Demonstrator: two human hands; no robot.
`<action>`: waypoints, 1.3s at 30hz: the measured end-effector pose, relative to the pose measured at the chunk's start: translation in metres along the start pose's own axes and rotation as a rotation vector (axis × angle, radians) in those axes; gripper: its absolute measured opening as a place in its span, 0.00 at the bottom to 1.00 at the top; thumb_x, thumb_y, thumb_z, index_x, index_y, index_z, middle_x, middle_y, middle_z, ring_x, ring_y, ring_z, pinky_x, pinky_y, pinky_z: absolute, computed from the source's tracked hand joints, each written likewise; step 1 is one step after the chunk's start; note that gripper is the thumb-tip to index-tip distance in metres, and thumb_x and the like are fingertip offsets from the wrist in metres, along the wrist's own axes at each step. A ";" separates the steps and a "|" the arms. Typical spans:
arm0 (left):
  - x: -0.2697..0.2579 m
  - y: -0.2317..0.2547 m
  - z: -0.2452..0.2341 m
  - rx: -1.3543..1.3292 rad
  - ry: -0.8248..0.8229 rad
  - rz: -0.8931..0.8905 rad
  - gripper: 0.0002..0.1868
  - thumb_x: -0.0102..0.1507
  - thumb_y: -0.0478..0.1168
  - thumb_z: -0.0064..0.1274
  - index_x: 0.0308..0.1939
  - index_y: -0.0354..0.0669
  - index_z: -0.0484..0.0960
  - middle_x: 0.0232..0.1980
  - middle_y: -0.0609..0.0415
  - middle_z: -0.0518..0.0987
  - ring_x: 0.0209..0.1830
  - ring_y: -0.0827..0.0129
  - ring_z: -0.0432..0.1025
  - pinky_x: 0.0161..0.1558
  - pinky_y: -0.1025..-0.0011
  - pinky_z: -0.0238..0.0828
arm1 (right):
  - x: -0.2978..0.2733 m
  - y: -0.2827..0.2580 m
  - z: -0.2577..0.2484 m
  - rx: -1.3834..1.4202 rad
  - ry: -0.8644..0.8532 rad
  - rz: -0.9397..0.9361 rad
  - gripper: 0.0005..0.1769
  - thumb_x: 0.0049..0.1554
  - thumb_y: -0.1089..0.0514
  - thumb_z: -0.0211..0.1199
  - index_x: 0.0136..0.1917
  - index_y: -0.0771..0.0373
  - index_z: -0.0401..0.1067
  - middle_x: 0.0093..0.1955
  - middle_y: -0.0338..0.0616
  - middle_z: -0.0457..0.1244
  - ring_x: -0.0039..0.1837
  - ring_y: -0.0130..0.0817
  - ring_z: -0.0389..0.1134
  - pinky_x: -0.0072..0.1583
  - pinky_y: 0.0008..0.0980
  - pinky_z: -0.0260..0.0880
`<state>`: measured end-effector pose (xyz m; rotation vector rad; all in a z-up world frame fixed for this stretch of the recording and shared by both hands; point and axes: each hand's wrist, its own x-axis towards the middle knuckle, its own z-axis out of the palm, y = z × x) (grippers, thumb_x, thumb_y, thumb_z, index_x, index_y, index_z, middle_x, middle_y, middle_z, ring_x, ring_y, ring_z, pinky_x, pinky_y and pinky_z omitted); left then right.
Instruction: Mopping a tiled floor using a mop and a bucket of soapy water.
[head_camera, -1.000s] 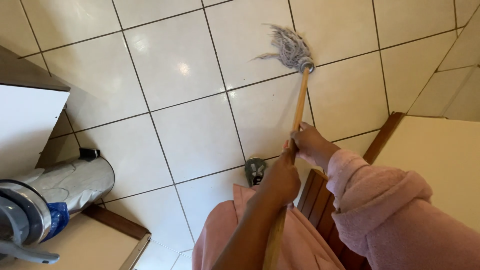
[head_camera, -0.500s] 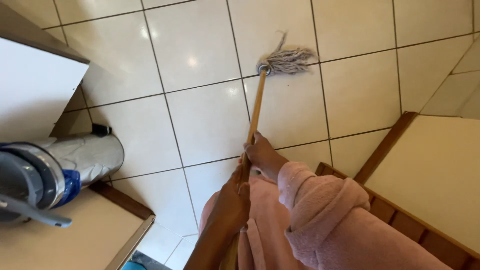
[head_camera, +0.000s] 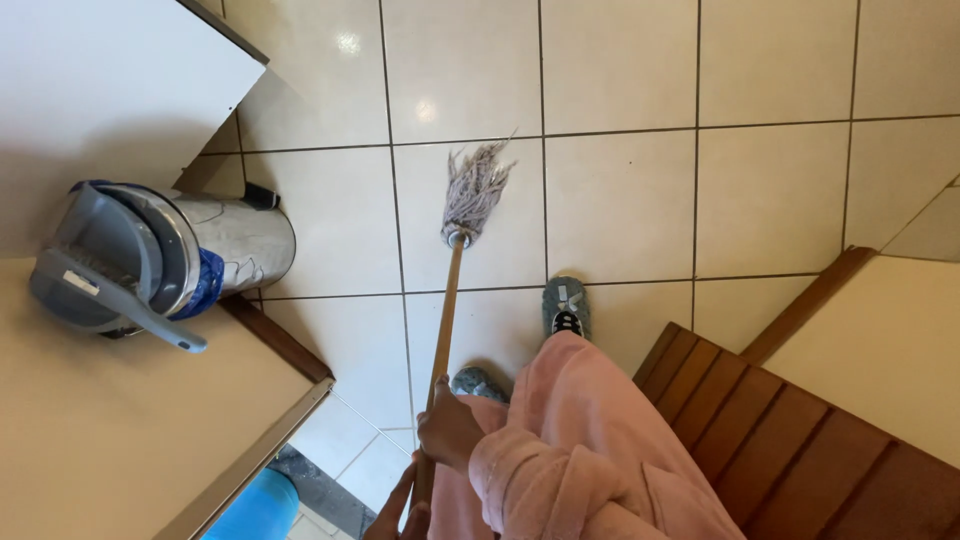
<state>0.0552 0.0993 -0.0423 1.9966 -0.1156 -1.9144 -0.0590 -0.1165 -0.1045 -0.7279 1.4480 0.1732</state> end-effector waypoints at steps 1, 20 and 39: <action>0.005 -0.013 0.001 -0.002 -0.041 0.090 0.37 0.68 0.49 0.42 0.82 0.52 0.55 0.72 0.60 0.75 0.22 0.71 0.73 0.28 0.72 0.75 | -0.002 0.004 -0.004 -0.028 0.008 -0.016 0.40 0.62 0.63 0.52 0.82 0.60 0.38 0.54 0.58 0.66 0.49 0.47 0.71 0.49 0.41 0.77; 0.009 0.335 0.251 -0.013 -0.341 -0.299 0.30 0.71 0.49 0.39 0.78 0.78 0.60 0.23 0.58 0.63 0.15 0.75 0.54 0.16 0.76 0.54 | -0.015 -0.085 -0.291 0.117 0.243 0.018 0.33 0.61 0.60 0.56 0.77 0.65 0.51 0.48 0.57 0.66 0.45 0.49 0.72 0.41 0.44 0.74; 0.234 0.136 0.405 0.674 -0.363 0.828 0.20 0.75 0.39 0.40 0.72 0.51 0.59 0.43 0.38 0.82 0.25 0.53 0.76 0.30 0.56 0.76 | 0.016 0.037 -0.408 0.779 0.352 0.147 0.21 0.65 0.62 0.51 0.71 0.64 0.56 0.44 0.52 0.61 0.42 0.42 0.68 0.44 0.44 0.77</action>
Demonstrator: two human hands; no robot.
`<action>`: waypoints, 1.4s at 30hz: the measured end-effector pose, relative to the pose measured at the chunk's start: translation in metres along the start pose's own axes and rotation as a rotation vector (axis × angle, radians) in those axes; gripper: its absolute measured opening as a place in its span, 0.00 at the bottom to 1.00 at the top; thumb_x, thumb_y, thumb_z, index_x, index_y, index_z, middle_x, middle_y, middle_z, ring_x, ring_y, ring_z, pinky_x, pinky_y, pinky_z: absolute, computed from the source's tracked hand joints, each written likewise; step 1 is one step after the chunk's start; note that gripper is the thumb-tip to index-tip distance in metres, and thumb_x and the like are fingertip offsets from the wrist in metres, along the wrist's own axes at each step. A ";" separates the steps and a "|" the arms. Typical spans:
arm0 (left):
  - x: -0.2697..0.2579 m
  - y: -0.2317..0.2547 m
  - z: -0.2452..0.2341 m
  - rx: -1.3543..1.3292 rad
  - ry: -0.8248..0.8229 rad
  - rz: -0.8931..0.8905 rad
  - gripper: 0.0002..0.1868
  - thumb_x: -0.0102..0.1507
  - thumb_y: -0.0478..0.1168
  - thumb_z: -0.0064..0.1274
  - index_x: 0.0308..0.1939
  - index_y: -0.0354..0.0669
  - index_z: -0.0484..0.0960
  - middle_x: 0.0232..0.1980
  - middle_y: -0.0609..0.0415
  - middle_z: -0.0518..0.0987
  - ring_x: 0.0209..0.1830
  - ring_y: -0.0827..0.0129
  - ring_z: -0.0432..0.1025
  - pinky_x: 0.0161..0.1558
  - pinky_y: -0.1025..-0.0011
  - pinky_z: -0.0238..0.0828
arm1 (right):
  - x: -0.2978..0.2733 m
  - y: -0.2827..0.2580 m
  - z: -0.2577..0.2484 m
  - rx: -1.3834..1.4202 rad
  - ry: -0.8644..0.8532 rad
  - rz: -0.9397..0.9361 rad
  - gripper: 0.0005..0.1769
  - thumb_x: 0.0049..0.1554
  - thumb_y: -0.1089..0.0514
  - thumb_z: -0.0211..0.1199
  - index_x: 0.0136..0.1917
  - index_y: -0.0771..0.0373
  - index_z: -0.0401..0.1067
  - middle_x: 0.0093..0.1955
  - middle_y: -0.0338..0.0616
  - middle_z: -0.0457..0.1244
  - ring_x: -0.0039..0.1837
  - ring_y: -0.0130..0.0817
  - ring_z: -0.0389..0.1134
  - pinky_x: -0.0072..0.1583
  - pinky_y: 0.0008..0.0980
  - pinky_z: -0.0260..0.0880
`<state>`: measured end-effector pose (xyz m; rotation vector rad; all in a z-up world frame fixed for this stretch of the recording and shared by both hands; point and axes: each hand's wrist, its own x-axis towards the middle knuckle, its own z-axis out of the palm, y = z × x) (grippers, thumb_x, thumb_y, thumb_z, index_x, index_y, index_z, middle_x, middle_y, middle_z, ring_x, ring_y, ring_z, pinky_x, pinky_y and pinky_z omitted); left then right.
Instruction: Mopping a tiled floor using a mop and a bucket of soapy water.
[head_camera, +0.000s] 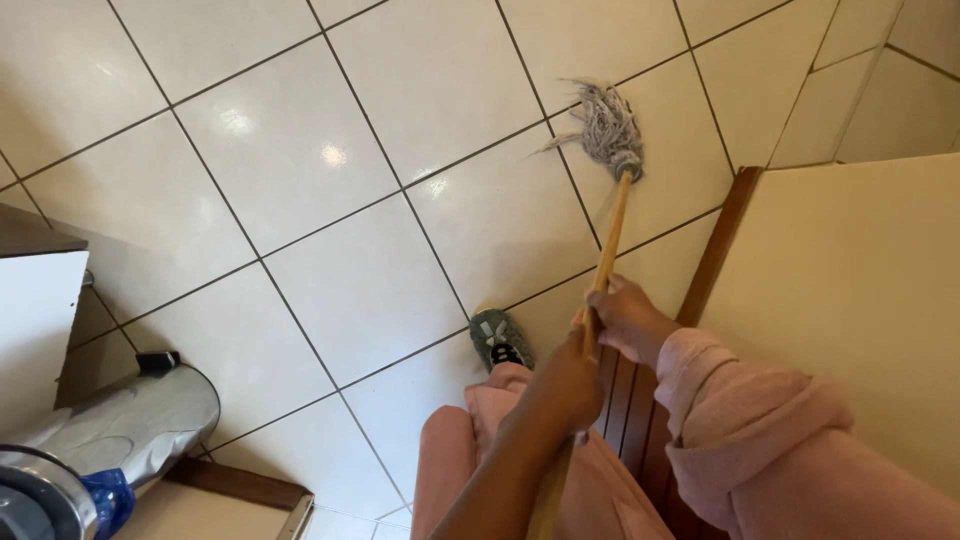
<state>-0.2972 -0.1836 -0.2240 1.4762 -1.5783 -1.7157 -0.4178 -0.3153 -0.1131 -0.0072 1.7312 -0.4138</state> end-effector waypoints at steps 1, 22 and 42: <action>-0.011 0.012 -0.011 -0.007 -0.018 -0.058 0.21 0.75 0.39 0.39 0.72 0.53 0.58 0.43 0.39 0.82 0.25 0.53 0.75 0.30 0.56 0.76 | -0.007 0.005 0.009 0.022 -0.021 0.016 0.22 0.65 0.63 0.50 0.72 0.63 0.55 0.44 0.54 0.61 0.42 0.44 0.68 0.44 0.45 0.77; -0.373 0.041 -0.288 -0.436 0.061 -0.886 0.35 0.71 0.49 0.39 0.84 0.66 0.53 0.42 0.37 0.75 0.18 0.70 0.61 0.23 0.67 0.65 | -0.163 0.240 0.304 -0.639 -0.292 -0.057 0.41 0.65 0.60 0.50 0.83 0.61 0.33 0.50 0.56 0.66 0.47 0.45 0.73 0.46 0.37 0.80; -0.308 0.150 -0.270 -0.537 -0.042 -1.097 0.31 0.72 0.47 0.41 0.80 0.71 0.55 0.22 0.55 0.64 0.16 0.70 0.57 0.19 0.70 0.57 | -0.141 0.210 0.218 -0.389 -0.295 -0.068 0.39 0.60 0.64 0.57 0.79 0.63 0.44 0.53 0.57 0.66 0.44 0.46 0.74 0.39 0.44 0.76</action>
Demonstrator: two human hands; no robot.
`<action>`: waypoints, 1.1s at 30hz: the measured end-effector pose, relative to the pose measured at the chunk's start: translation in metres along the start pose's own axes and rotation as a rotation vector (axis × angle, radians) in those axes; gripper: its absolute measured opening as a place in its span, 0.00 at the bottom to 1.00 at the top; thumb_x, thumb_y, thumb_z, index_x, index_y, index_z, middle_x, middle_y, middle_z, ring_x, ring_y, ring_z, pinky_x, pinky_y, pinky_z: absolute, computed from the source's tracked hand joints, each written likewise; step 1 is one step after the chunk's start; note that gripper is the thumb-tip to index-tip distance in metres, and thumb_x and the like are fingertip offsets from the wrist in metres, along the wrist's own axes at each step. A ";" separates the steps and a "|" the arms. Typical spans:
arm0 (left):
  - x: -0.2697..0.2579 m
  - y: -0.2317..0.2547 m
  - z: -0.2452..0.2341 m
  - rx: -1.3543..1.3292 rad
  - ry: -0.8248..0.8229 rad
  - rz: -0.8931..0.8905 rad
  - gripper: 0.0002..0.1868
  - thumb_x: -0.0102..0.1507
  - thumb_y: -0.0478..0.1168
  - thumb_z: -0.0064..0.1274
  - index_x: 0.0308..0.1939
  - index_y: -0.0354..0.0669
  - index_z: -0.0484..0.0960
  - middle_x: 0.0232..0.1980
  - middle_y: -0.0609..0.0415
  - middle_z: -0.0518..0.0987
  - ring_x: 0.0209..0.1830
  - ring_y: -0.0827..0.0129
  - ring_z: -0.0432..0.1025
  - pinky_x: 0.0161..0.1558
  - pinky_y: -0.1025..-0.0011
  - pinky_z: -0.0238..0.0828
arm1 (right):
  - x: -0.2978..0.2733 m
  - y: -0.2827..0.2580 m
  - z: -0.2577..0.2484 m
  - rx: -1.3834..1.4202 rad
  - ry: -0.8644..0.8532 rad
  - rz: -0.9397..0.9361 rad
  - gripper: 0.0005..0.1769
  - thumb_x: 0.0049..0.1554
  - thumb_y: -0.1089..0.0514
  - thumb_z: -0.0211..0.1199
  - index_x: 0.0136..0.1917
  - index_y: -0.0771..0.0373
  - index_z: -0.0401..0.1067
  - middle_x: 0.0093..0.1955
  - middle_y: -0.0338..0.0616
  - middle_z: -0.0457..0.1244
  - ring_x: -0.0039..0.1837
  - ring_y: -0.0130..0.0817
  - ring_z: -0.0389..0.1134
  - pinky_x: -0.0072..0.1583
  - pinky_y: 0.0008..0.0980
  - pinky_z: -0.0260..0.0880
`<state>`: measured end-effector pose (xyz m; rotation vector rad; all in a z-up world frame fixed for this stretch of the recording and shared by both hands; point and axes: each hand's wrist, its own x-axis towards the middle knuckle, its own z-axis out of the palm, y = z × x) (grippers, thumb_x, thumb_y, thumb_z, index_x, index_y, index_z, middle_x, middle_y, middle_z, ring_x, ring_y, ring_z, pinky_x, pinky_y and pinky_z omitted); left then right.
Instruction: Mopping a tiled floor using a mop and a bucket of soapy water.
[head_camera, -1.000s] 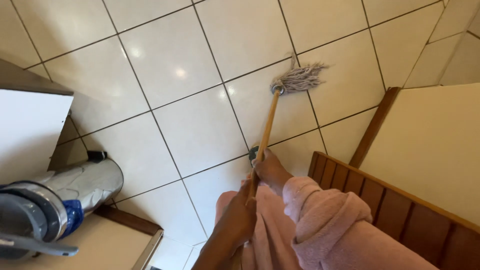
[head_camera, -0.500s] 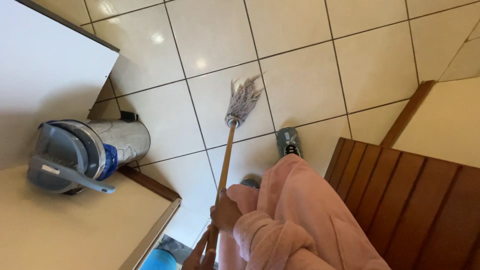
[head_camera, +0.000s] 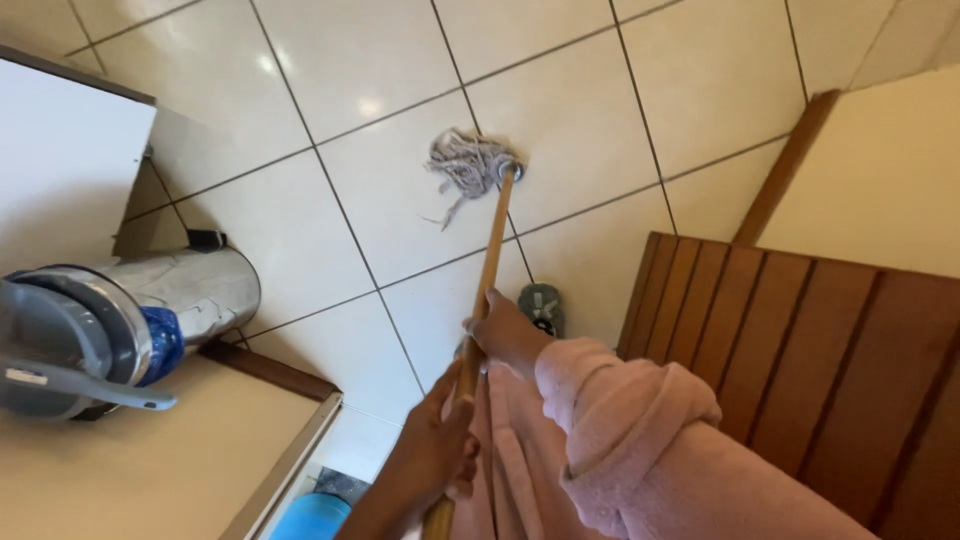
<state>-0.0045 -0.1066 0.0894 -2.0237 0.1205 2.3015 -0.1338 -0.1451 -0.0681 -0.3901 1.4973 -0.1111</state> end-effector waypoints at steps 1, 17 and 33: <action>-0.002 0.011 0.005 -0.044 -0.003 -0.001 0.31 0.72 0.49 0.41 0.80 0.73 0.56 0.21 0.56 0.63 0.15 0.71 0.54 0.18 0.71 0.53 | 0.000 -0.004 -0.008 0.066 -0.016 0.003 0.39 0.60 0.64 0.57 0.79 0.63 0.45 0.54 0.58 0.65 0.44 0.47 0.74 0.40 0.44 0.77; 0.070 0.121 0.141 0.430 -0.134 0.315 0.35 0.69 0.39 0.33 0.81 0.54 0.47 0.25 0.49 0.72 0.15 0.62 0.67 0.21 0.63 0.71 | 0.047 -0.037 -0.206 0.392 0.117 0.015 0.33 0.64 0.64 0.54 0.79 0.56 0.48 0.49 0.55 0.63 0.45 0.44 0.71 0.48 0.47 0.80; 0.043 0.051 0.096 0.935 -0.023 0.133 0.37 0.70 0.40 0.33 0.82 0.68 0.43 0.57 0.33 0.79 0.42 0.40 0.81 0.40 0.51 0.81 | 0.007 0.063 -0.116 0.704 0.152 0.015 0.20 0.64 0.66 0.50 0.69 0.62 0.54 0.46 0.56 0.62 0.44 0.44 0.69 0.51 0.48 0.79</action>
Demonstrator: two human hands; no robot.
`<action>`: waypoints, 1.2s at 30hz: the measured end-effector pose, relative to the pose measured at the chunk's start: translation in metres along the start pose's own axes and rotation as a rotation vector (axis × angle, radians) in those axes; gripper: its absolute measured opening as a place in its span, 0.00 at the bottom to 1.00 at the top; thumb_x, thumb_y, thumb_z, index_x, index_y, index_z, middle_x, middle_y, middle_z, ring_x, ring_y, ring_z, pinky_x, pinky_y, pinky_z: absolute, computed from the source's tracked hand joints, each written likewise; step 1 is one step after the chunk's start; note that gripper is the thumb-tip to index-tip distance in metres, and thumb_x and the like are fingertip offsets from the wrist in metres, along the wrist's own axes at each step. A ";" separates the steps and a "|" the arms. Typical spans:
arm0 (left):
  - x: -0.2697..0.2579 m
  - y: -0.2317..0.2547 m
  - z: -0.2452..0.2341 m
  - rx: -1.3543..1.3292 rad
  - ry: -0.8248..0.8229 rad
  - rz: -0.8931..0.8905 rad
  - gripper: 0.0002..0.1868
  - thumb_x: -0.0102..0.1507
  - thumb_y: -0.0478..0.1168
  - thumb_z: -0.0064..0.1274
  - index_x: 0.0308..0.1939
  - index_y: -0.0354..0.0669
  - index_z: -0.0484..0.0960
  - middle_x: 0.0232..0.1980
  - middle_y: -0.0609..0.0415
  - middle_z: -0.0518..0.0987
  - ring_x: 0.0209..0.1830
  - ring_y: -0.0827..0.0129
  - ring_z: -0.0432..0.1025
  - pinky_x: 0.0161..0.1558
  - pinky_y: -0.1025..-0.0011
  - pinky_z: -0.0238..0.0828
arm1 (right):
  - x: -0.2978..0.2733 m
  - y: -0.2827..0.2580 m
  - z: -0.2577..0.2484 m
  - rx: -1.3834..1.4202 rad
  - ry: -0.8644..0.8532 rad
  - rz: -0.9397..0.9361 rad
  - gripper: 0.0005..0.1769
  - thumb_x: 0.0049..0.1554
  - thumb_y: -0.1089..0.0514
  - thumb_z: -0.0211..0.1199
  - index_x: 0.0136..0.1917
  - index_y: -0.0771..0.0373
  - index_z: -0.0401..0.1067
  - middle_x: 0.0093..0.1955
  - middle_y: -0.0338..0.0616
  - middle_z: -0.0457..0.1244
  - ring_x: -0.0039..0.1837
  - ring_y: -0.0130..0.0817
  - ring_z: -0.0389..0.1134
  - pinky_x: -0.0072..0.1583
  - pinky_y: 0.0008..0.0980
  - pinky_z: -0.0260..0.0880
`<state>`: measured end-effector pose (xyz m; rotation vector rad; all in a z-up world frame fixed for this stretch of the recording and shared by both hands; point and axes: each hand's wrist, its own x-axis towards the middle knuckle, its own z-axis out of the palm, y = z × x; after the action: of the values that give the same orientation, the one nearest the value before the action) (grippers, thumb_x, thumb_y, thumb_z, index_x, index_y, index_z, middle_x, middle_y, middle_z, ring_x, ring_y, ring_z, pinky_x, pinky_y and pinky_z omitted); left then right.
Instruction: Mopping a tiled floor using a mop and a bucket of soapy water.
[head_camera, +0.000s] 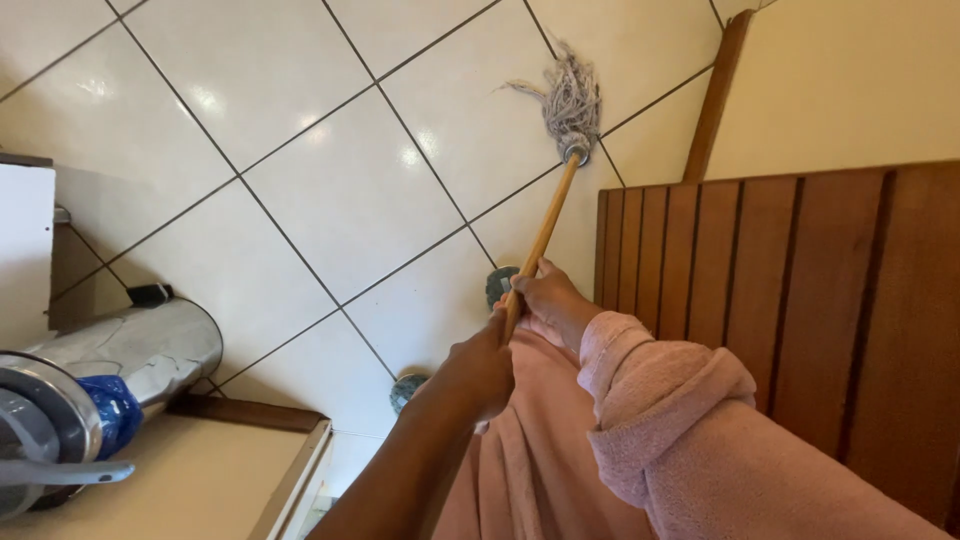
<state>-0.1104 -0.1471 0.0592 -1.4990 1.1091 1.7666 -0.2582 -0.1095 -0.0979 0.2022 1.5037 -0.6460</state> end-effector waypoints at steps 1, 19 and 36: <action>0.007 -0.019 0.003 0.100 0.014 0.051 0.36 0.71 0.41 0.35 0.82 0.66 0.43 0.57 0.34 0.78 0.45 0.42 0.80 0.44 0.53 0.80 | -0.006 0.010 0.008 0.016 -0.003 0.004 0.20 0.64 0.65 0.50 0.69 0.63 0.54 0.46 0.56 0.61 0.44 0.45 0.69 0.51 0.49 0.79; -0.044 -0.163 -0.013 0.705 0.049 0.071 0.39 0.67 0.34 0.37 0.80 0.71 0.50 0.53 0.40 0.81 0.50 0.46 0.78 0.51 0.53 0.76 | -0.051 0.188 0.090 0.398 0.025 0.097 0.32 0.65 0.63 0.49 0.77 0.48 0.44 0.54 0.57 0.64 0.51 0.49 0.71 0.54 0.56 0.77; -0.037 -0.148 -0.077 0.385 0.307 0.093 0.29 0.70 0.47 0.40 0.77 0.64 0.59 0.52 0.44 0.83 0.49 0.49 0.79 0.52 0.54 0.75 | -0.015 0.097 0.157 0.304 -0.032 -0.021 0.42 0.63 0.64 0.53 0.81 0.54 0.33 0.50 0.57 0.62 0.48 0.47 0.70 0.53 0.52 0.78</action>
<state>0.0598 -0.1368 0.0588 -1.5225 1.5917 1.3044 -0.0733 -0.1057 -0.0951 0.4067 1.3740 -0.8905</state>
